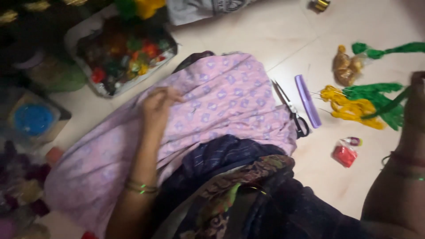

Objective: The person is attaching green decorative tassels and ribbons to the edge of a gold and purple saree fabric.

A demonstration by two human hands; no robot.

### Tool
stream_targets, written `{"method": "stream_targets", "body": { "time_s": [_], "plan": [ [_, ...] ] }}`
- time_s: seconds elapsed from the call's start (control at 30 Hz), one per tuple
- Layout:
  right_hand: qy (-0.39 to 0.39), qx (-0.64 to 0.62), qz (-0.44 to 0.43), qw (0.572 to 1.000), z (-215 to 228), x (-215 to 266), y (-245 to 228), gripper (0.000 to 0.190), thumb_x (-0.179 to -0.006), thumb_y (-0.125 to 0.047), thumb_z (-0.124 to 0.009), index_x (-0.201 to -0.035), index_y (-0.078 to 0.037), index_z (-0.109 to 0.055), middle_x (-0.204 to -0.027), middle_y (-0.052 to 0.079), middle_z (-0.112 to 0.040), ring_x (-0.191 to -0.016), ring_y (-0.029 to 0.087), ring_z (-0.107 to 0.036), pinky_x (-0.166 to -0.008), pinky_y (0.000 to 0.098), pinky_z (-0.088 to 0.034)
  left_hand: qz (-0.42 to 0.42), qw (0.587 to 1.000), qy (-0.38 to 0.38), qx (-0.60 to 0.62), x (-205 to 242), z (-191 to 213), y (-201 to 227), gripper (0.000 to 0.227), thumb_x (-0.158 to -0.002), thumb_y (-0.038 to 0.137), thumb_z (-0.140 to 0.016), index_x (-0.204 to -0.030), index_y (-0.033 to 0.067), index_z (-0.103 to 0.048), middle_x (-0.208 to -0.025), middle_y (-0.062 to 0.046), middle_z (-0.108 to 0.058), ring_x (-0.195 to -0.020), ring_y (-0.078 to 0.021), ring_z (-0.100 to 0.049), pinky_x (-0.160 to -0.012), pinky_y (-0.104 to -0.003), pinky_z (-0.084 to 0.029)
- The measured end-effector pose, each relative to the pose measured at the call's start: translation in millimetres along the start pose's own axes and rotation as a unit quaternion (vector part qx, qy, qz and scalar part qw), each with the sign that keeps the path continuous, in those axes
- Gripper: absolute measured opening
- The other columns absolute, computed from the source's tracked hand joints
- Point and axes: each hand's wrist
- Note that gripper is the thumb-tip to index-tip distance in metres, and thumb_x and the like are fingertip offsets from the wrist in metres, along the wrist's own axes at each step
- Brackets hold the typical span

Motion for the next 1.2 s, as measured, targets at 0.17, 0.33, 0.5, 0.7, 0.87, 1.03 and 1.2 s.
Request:
{"method": "stream_targets", "body": {
  "time_s": [0.17,0.33,0.5,0.7,0.87,1.03,1.2],
  "plan": [
    [-0.194,-0.076,0.041,0.977,-121,76,-415,0.017,-0.099,0.007,-0.068,-0.112,-0.003,-0.073,-0.106,0.005,-0.075,-0.104,0.013,-0.072,-0.100,0.0301,-0.057,-0.254,0.948,-0.172,-0.087,16,-64,76,0.014,-0.096,0.012,-0.070,-0.105,0.0090,-0.081,-0.124,-0.011,-0.076,-0.122,-0.0216,-0.067,-0.105,-0.039,-0.055],
    [-0.312,-0.398,0.066,0.860,-169,107,-544,0.006,-0.102,-0.006,-0.068,-0.105,-0.002,-0.064,-0.109,0.013,-0.075,-0.094,0.016,-0.071,-0.077,0.0294,-0.059,-0.247,0.949,-0.195,-0.012,45,-78,122,0.034,-0.097,0.020,-0.072,-0.122,-0.0008,-0.062,-0.109,-0.014,-0.066,-0.104,-0.0267,-0.064,-0.093,-0.040,-0.052],
    [-0.227,-0.522,0.022,0.822,-174,84,-563,0.010,-0.116,-0.017,-0.050,-0.110,-0.010,-0.053,-0.084,0.009,-0.067,-0.068,0.020,-0.069,-0.051,0.0268,-0.052,-0.216,0.949,-0.125,-0.191,53,-35,62,0.017,-0.103,0.018,-0.070,-0.094,0.0059,-0.063,-0.082,-0.008,-0.065,-0.082,-0.0240,-0.064,-0.080,-0.041,-0.054],
    [-0.225,-0.379,0.083,0.894,-177,83,-557,0.011,-0.121,-0.012,-0.050,-0.116,-0.004,-0.056,-0.096,0.010,-0.067,-0.075,0.019,-0.067,-0.065,0.0266,-0.053,-0.182,0.936,-0.046,-0.297,74,27,34,0.009,-0.100,0.013,-0.064,-0.102,0.0044,-0.066,-0.087,-0.009,-0.070,-0.086,-0.0251,-0.069,-0.092,-0.045,-0.052],
    [-0.231,-0.263,0.116,0.929,-178,88,-558,0.010,-0.114,-0.005,-0.053,-0.115,0.000,-0.062,-0.106,0.011,-0.071,-0.087,0.018,-0.069,-0.078,0.0260,-0.056,-0.157,0.946,0.033,-0.283,69,28,69,0.010,-0.099,0.014,-0.071,-0.104,0.0053,-0.071,-0.105,-0.011,-0.074,-0.106,-0.0291,-0.066,-0.099,-0.042,-0.051],
    [-0.361,-0.225,0.331,0.842,-207,124,-564,0.014,-0.090,0.002,-0.075,-0.103,-0.002,-0.073,-0.131,0.015,-0.062,-0.121,0.028,-0.060,-0.101,0.0375,-0.054,-0.286,0.951,-0.027,-0.112,66,-8,132,0.023,-0.098,0.015,-0.072,-0.120,0.0080,-0.072,-0.121,-0.009,-0.072,-0.120,-0.0242,-0.066,-0.106,-0.037,-0.054],
    [-0.366,-0.334,0.191,0.847,-207,126,-563,0.016,-0.096,0.002,-0.070,-0.112,0.002,-0.068,-0.133,0.013,-0.059,-0.125,0.022,-0.059,-0.107,0.0332,-0.052,-0.243,0.967,-0.043,-0.060,70,-17,126,0.016,-0.099,0.015,-0.073,-0.114,0.0090,-0.074,-0.113,-0.005,-0.075,-0.107,-0.0183,-0.069,-0.096,-0.033,-0.057]
  ]
}}
Point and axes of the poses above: each hand's wrist, its own x-axis away from the middle knuckle, its own z-axis out of the back of the hand, y = z × x
